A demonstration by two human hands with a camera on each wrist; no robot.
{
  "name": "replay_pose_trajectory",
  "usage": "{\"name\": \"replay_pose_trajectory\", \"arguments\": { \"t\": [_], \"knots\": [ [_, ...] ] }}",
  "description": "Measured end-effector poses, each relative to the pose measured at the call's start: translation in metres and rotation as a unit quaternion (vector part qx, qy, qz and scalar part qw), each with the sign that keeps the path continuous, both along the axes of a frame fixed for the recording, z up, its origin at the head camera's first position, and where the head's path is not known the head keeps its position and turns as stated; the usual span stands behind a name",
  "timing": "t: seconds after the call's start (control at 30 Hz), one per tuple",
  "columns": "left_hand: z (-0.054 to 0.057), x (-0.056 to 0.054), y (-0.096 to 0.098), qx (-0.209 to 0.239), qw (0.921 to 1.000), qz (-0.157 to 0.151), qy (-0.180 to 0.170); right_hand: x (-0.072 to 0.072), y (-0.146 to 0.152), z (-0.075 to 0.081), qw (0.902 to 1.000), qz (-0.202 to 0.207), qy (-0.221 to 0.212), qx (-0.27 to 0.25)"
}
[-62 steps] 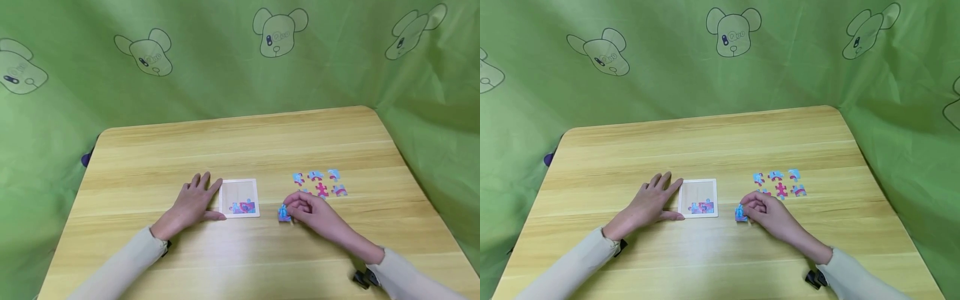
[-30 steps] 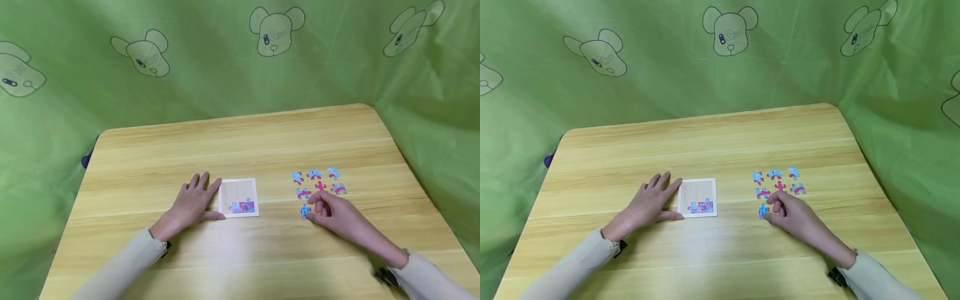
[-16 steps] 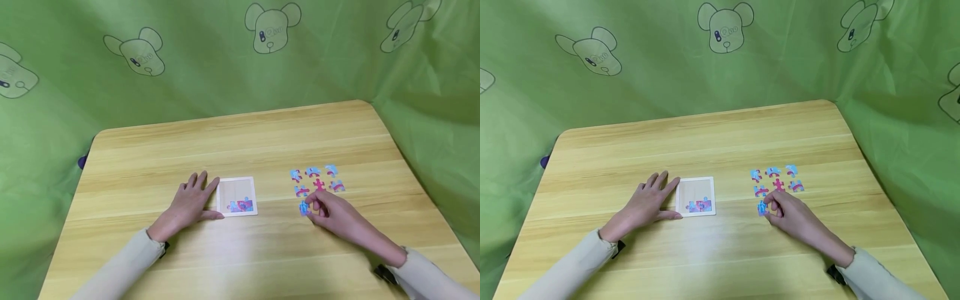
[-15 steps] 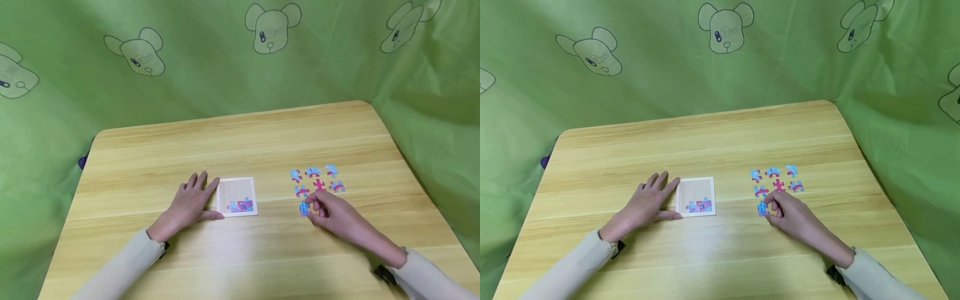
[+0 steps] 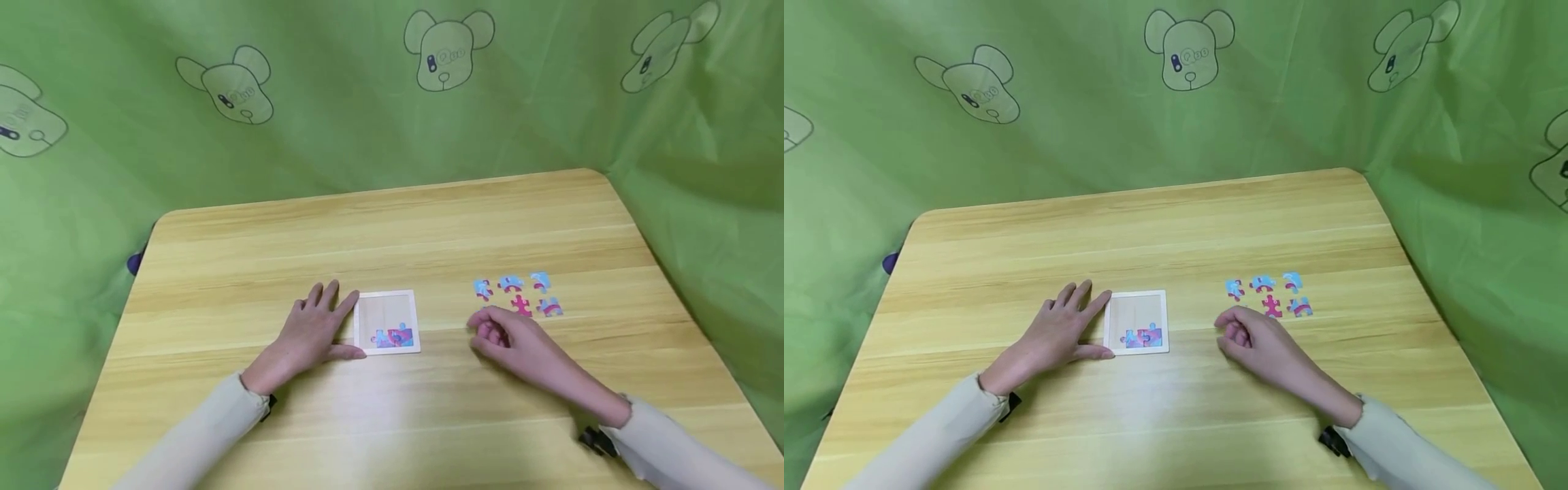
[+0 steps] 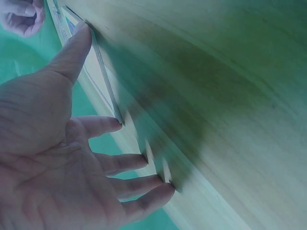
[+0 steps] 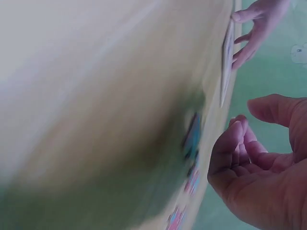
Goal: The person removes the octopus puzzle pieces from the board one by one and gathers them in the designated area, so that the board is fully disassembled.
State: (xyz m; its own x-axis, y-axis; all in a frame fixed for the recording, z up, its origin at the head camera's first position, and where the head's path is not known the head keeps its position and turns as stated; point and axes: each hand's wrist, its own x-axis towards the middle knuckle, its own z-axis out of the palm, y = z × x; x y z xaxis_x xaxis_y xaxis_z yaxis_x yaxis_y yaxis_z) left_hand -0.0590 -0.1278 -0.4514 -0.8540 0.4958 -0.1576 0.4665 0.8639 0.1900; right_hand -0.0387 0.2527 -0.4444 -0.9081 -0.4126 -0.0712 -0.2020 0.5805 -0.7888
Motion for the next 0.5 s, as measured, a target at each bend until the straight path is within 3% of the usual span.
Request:
{"name": "replay_pose_trajectory", "arguments": {
  "t": [0.13,0.5],
  "knots": [
    [0.001,0.0,0.001,-0.001,1.0,0.001,-0.006,-0.007,-0.02,0.0,0.9993,0.018,-0.028,-0.016],
    [-0.002,0.0,0.0,-0.005,1.0,0.0,0.0,-0.023,-0.074,-0.004,0.9954,0.083,-0.047,-0.005]
  ]
}}
